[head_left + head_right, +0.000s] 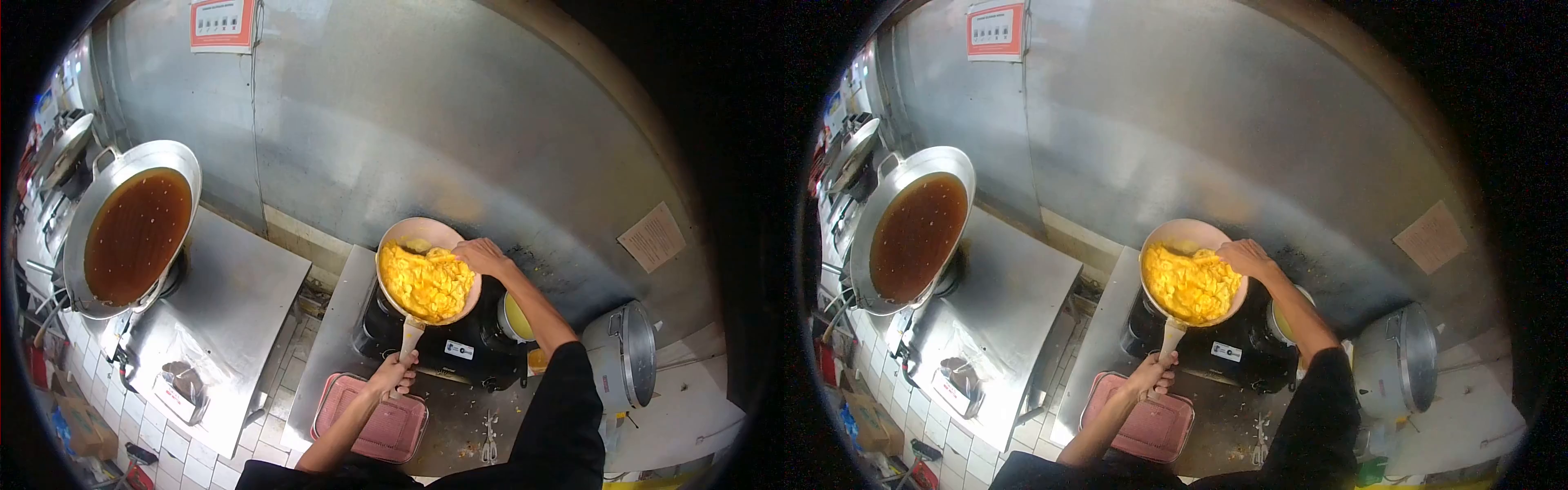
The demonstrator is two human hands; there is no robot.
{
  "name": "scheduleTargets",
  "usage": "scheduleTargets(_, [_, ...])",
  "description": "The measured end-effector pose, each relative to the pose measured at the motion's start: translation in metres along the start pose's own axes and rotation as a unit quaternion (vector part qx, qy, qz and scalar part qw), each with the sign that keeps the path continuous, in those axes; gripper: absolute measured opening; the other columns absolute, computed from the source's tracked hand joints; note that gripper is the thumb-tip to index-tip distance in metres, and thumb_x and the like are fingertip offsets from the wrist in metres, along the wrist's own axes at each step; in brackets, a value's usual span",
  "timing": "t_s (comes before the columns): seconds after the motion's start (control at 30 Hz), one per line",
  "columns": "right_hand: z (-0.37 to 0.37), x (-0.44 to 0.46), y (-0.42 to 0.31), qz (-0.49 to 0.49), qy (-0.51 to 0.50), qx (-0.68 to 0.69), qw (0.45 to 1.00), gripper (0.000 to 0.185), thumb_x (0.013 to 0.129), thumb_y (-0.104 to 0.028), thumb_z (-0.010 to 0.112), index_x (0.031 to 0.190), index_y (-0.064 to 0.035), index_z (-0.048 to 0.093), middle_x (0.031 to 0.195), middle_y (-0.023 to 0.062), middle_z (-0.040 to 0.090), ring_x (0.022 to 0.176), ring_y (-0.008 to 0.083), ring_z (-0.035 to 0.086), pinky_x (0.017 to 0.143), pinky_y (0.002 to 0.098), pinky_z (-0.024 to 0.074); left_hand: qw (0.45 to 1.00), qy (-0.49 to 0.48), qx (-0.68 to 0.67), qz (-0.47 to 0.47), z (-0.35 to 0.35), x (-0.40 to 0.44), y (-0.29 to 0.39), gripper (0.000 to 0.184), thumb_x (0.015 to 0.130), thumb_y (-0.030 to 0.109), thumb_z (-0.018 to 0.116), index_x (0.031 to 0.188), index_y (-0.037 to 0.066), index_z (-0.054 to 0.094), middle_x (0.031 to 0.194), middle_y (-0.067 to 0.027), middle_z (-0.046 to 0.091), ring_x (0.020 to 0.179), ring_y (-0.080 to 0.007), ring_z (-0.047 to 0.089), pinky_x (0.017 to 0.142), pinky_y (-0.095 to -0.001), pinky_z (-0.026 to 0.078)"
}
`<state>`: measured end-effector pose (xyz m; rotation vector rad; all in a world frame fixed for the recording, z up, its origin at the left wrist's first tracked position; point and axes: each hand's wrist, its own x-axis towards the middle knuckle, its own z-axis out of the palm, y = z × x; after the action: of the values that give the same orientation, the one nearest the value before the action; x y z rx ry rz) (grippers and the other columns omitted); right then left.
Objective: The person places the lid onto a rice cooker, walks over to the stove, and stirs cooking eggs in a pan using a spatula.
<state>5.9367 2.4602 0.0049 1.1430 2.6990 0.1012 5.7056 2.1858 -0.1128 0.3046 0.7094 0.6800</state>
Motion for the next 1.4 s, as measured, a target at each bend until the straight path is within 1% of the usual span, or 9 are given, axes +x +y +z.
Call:
scheduleTargets(0.2, [-0.074,-0.061,-0.040,-0.012,0.045,-0.062,0.997,0.021,0.080,-0.009,0.066,0.100,-0.0117,0.072,0.094,0.0077,0.067,0.089,0.0283,0.066,0.073,0.0415,0.0546,1.000,-0.002,0.005,0.006,0.001,-0.004,0.004,0.030,0.102,0.038,0.055,0.097,0.011,0.045,0.065,0.0054,0.032,0.049,-0.0044,0.025,0.040,-0.0229,0.020])
scheduleTargets(0.3, [-0.061,-0.086,-0.044,-0.061,-0.027,-0.082,0.994,0.023,0.078,-0.008,0.068,0.101,-0.0114,0.072,0.094,0.0073,0.067,0.090,0.0280,0.065,0.075,0.0414,0.0548,1.000,-0.004,0.004,0.009,0.000,-0.002,0.001,0.030,0.103,0.037,0.055,0.099,0.010,0.044,0.066,0.0051,0.031,0.049,-0.0047,0.025,0.040,-0.0233,0.020])
scheduleTargets(0.57, [-0.097,-0.078,-0.036,0.188,0.016,-0.088,0.978,0.015,0.081,-0.011,0.064,0.089,-0.0075,0.076,0.092,0.0146,0.071,0.088,0.0340,0.069,0.081,0.0472,0.0534,1.000,-0.008,0.008,0.010,-0.001,-0.002,0.001,0.028,0.104,0.037,0.053,0.098,0.010,0.045,0.066,0.0061,0.031,0.050,-0.0042,0.026,0.041,-0.0226,0.021])
scheduleTargets(0.83, [0.017,0.031,-0.009,0.132,0.045,-0.185,0.973,0.017,0.082,-0.011,0.061,0.084,-0.0025,0.075,0.085,0.0167,0.072,0.081,0.0340,0.072,0.071,0.0416,0.0569,1.000,0.001,0.004,0.004,-0.001,0.000,0.001,0.034,0.102,0.040,0.056,0.101,0.008,0.045,0.067,0.0036,0.033,0.048,-0.0050,0.028,0.039,-0.0233,0.023])
scheduleTargets(0.97, [-0.040,0.041,-0.026,0.091,0.091,-0.152,0.980,0.017,0.082,-0.012,0.059,0.079,-0.0016,0.072,0.081,0.0188,0.070,0.076,0.0329,0.072,0.069,0.0426,0.0574,1.000,0.010,0.016,0.003,0.002,-0.005,0.006,0.033,0.102,0.039,0.055,0.101,0.008,0.045,0.068,0.0034,0.034,0.049,-0.0050,0.028,0.040,-0.0235,0.023])
scheduleTargets(1.07, [-0.017,0.056,-0.012,0.120,0.041,-0.169,0.977,0.016,0.081,-0.013,0.060,0.079,-0.0021,0.072,0.081,0.0171,0.071,0.077,0.0319,0.072,0.069,0.0426,0.0574,1.000,0.003,0.014,0.002,0.002,-0.005,0.006,0.032,0.103,0.039,0.054,0.100,0.008,0.045,0.067,0.0036,0.034,0.049,-0.0049,0.028,0.040,-0.0236,0.023])
scheduleTargets(1.17, [-0.015,0.054,-0.012,0.013,0.057,-0.219,0.974,0.016,0.082,-0.013,0.060,0.078,-0.0027,0.072,0.080,0.0164,0.072,0.077,0.0316,0.072,0.068,0.0420,0.0575,1.000,-0.003,0.018,0.012,0.002,-0.003,0.007,0.032,0.103,0.039,0.054,0.100,0.008,0.045,0.066,0.0042,0.033,0.049,-0.0046,0.028,0.040,-0.0234,0.023])
scheduleTargets(1.27, [-0.047,0.050,-0.010,0.090,0.049,-0.178,0.979,0.016,0.082,-0.013,0.060,0.080,-0.0033,0.072,0.080,0.0137,0.072,0.077,0.0302,0.072,0.068,0.0418,0.0577,1.000,-0.008,0.005,0.006,-0.004,-0.001,0.001,0.032,0.103,0.040,0.054,0.099,0.008,0.046,0.065,0.0050,0.033,0.049,-0.0046,0.028,0.040,-0.0232,0.023])
scheduleTargets(1.4, [-0.004,0.052,-0.018,0.041,0.048,-0.230,0.971,0.017,0.084,-0.014,0.058,0.084,-0.0025,0.071,0.080,0.0133,0.071,0.078,0.0308,0.072,0.069,0.0421,0.0581,0.999,0.020,0.028,0.004,0.004,-0.004,0.006,0.033,0.103,0.040,0.054,0.097,0.009,0.046,0.066,0.0054,0.033,0.049,-0.0049,0.028,0.040,-0.0234,0.023])
